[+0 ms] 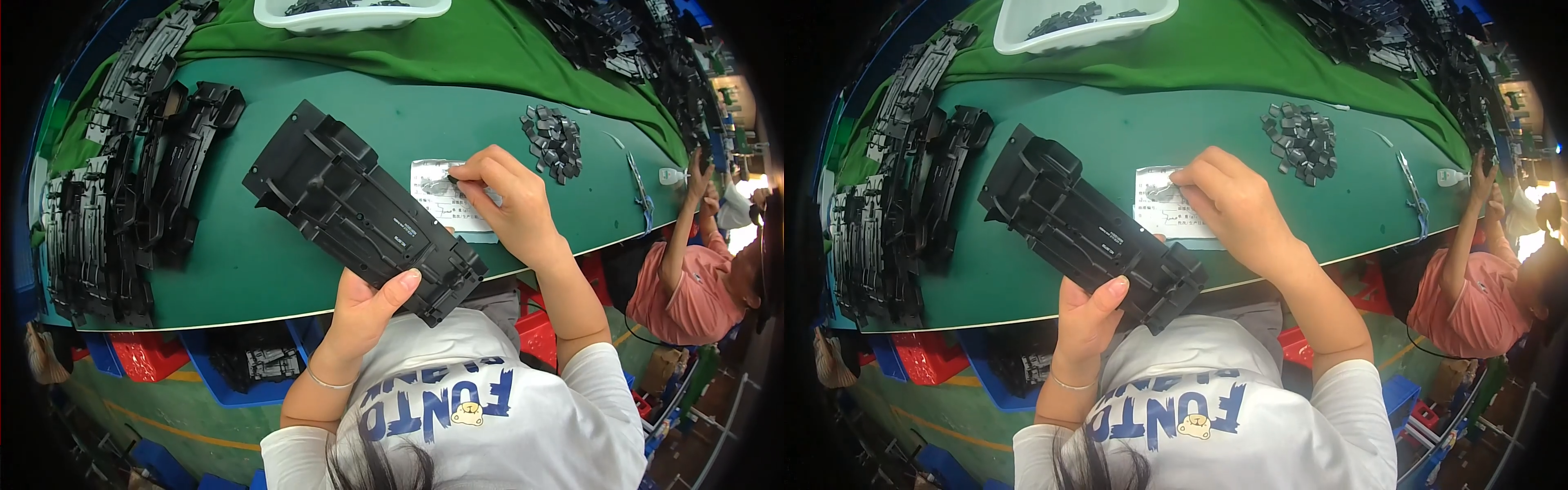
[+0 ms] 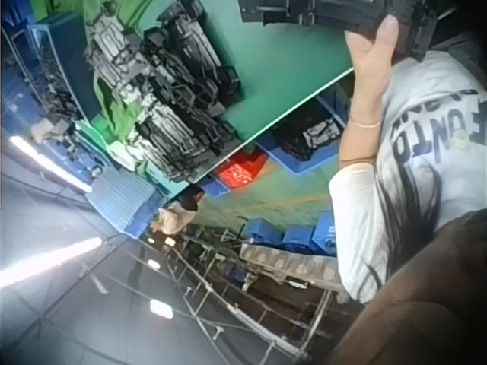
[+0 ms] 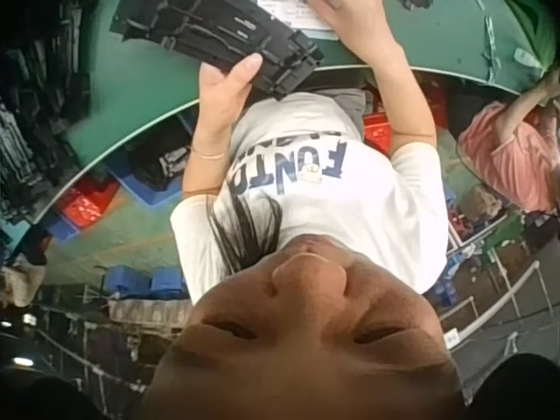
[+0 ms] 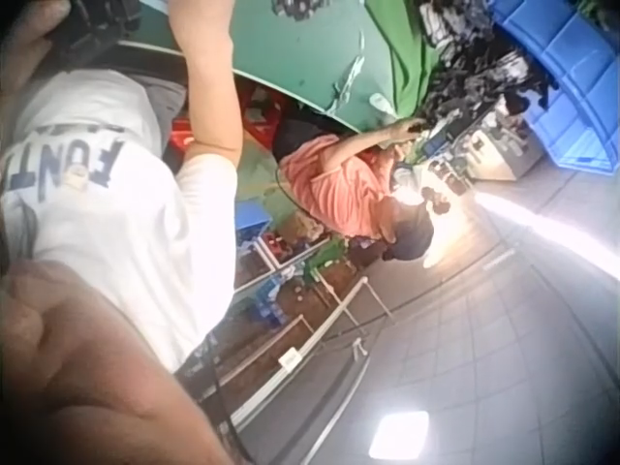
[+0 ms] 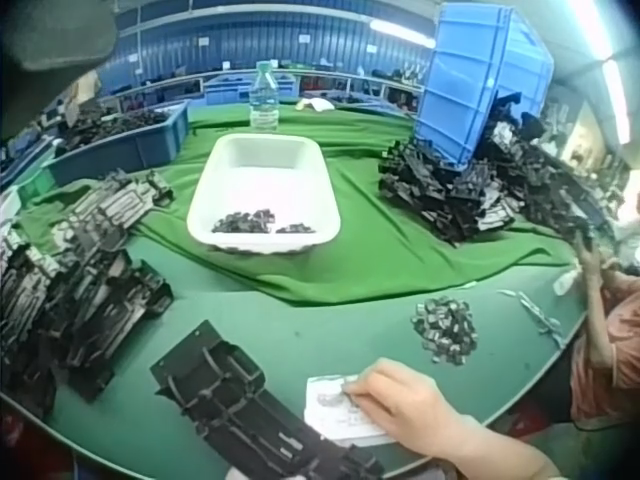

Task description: The person repeatedly attaches small plastic pieces onto toy car chassis parts by hand and stacks the assembled chassis onto a pile on the workstation table.

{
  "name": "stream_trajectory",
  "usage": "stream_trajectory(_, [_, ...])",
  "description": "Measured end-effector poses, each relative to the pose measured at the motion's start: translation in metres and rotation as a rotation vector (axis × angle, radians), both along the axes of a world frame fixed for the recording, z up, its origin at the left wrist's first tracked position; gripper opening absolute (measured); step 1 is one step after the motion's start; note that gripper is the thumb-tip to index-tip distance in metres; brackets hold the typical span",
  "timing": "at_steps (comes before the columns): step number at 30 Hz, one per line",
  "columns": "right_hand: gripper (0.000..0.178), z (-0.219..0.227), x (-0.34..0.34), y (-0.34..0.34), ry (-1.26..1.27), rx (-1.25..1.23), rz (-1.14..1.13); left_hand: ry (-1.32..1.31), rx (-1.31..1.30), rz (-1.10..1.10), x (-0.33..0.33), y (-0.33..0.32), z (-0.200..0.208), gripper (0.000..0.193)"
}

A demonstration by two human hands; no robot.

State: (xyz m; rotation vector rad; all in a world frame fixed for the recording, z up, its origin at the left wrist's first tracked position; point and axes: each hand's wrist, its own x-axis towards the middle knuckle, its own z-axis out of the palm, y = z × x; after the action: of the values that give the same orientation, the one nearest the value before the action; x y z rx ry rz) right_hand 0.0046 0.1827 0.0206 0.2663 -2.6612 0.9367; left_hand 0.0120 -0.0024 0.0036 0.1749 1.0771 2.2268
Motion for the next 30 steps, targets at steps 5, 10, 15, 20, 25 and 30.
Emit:
stream_trajectory(5, [0.014,0.0,0.001,0.001,0.032,-0.062,-0.007,0.014,0.0,0.008,0.0,0.0,-0.001,0.038])
stream_trajectory(10, [0.013,0.007,0.015,0.009,-0.185,-0.723,-0.125,0.031,-0.001,0.005,0.001,0.001,-0.002,0.039])
stream_trajectory(15, [0.014,0.013,0.025,0.005,-0.271,-1.177,-0.094,0.072,0.011,0.018,0.003,0.003,-0.001,0.033])
stream_trajectory(20, [0.015,0.013,0.039,-0.005,-0.254,-1.185,-0.137,0.129,-0.018,0.071,0.006,0.005,-0.002,0.027])
stream_trajectory(25, [0.017,0.011,0.056,-0.027,-0.17,-1.111,-0.111,0.21,-0.123,0.101,0.008,0.008,0.004,0.021])
stream_trajectory(30, [0.016,0.001,0.059,-0.043,-0.073,-0.913,-0.165,0.309,-0.196,0.127,0.013,0.011,0.001,0.019])
